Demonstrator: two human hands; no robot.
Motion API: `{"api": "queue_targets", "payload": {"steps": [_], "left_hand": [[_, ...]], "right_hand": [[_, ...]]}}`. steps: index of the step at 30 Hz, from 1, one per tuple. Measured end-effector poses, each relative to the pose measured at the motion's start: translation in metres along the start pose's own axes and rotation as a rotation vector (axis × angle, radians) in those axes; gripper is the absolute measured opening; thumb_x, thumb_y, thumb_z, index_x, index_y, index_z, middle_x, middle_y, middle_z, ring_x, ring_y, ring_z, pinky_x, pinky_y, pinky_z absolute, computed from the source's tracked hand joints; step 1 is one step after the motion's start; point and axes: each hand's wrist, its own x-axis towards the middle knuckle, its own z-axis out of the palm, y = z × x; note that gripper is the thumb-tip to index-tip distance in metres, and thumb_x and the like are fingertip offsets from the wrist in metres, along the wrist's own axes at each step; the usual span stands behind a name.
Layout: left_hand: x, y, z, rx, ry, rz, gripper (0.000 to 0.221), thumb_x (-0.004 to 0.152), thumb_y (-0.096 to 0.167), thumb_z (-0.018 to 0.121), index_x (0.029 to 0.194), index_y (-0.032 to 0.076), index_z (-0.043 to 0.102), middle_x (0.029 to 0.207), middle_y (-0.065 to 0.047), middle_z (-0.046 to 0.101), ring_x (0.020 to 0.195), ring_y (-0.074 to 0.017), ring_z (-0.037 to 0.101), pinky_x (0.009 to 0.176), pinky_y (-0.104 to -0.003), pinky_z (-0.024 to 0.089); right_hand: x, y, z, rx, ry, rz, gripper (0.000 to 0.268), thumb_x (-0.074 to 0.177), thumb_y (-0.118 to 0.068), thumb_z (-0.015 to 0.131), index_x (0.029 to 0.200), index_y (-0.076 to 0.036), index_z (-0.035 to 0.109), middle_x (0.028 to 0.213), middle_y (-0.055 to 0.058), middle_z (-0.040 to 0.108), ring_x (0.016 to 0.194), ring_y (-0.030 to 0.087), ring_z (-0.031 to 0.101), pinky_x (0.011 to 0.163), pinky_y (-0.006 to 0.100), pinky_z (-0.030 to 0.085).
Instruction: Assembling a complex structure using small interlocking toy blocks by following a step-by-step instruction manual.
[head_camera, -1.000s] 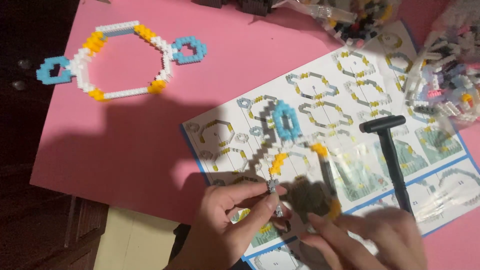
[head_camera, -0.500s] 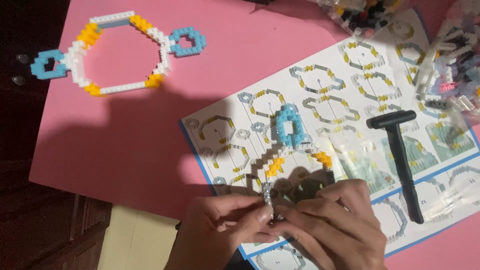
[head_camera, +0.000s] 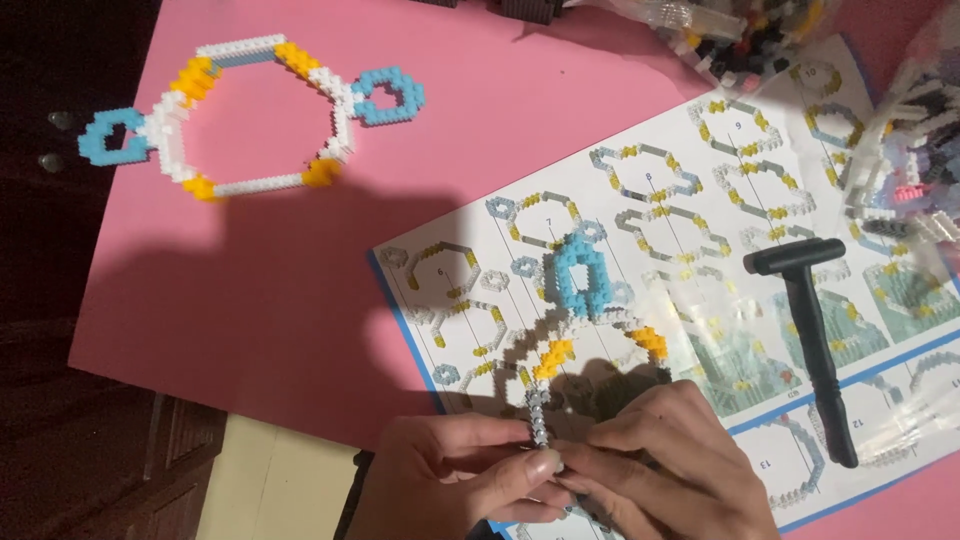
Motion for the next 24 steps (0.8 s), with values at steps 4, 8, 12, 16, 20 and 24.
{"api": "queue_targets", "payload": {"steps": [4, 8, 12, 16, 20, 24], "left_hand": [[0.005, -0.018, -0.001, 0.010, -0.001, 0.001, 0.029, 0.092, 0.019, 0.076, 0.096, -0.004, 0.092, 0.077, -0.010, 0.083, 0.079, -0.0229, 0.094, 0.083, -0.034, 0.085], [0.003, -0.009, -0.001, 0.020, -0.002, 0.004, 0.029, 0.092, 0.019, 0.076, 0.096, -0.004, 0.092, 0.077, -0.009, 0.083, 0.079, -0.0227, 0.094, 0.083, -0.034, 0.085], [0.003, -0.010, 0.000, 0.027, -0.003, 0.005, 0.028, 0.092, 0.019, 0.076, 0.096, -0.004, 0.092, 0.077, -0.009, 0.083, 0.079, -0.0225, 0.094, 0.083, -0.033, 0.085], [0.006, -0.028, 0.000, 0.028, 0.003, -0.003, 0.028, 0.092, 0.020, 0.076, 0.096, -0.003, 0.092, 0.077, -0.009, 0.083, 0.079, -0.0222, 0.094, 0.083, -0.033, 0.085], [0.003, -0.021, -0.004, 0.024, 0.011, -0.009, 0.028, 0.092, 0.020, 0.076, 0.096, -0.003, 0.092, 0.077, -0.009, 0.083, 0.079, -0.0220, 0.094, 0.083, -0.033, 0.085], [0.002, -0.011, -0.003, 0.025, 0.014, -0.012, 0.028, 0.092, 0.020, 0.076, 0.096, -0.003, 0.092, 0.077, -0.008, 0.083, 0.078, -0.0218, 0.094, 0.083, -0.033, 0.085]], "right_hand": [[0.001, -0.007, 0.000, -0.005, 0.003, 0.009, 0.020, 0.079, -0.028, 0.078, 0.078, -0.008, 0.082, 0.073, 0.000, 0.069, 0.073, 0.023, 0.051, 0.073, 0.033, 0.042], [-0.004, -0.003, -0.002, -0.009, 0.008, 0.016, 0.020, 0.079, -0.028, 0.078, 0.079, -0.008, 0.082, 0.073, 0.000, 0.070, 0.073, 0.023, 0.051, 0.073, 0.033, 0.042], [-0.004, 0.000, -0.005, -0.014, 0.009, 0.022, 0.020, 0.079, -0.027, 0.078, 0.079, -0.008, 0.082, 0.074, 0.001, 0.070, 0.073, 0.023, 0.051, 0.073, 0.033, 0.042], [-0.003, -0.002, -0.005, -0.013, 0.000, 0.030, 0.020, 0.080, -0.027, 0.078, 0.079, -0.008, 0.082, 0.074, 0.001, 0.070, 0.073, 0.023, 0.051, 0.073, 0.033, 0.042], [0.003, -0.006, -0.002, -0.010, -0.013, 0.033, 0.019, 0.080, -0.027, 0.078, 0.079, -0.008, 0.082, 0.074, 0.001, 0.070, 0.073, 0.023, 0.051, 0.073, 0.033, 0.043], [-0.002, -0.001, 0.001, -0.012, -0.019, 0.038, 0.019, 0.080, -0.027, 0.078, 0.080, -0.008, 0.082, 0.074, 0.001, 0.070, 0.073, 0.023, 0.052, 0.073, 0.033, 0.043]]}}
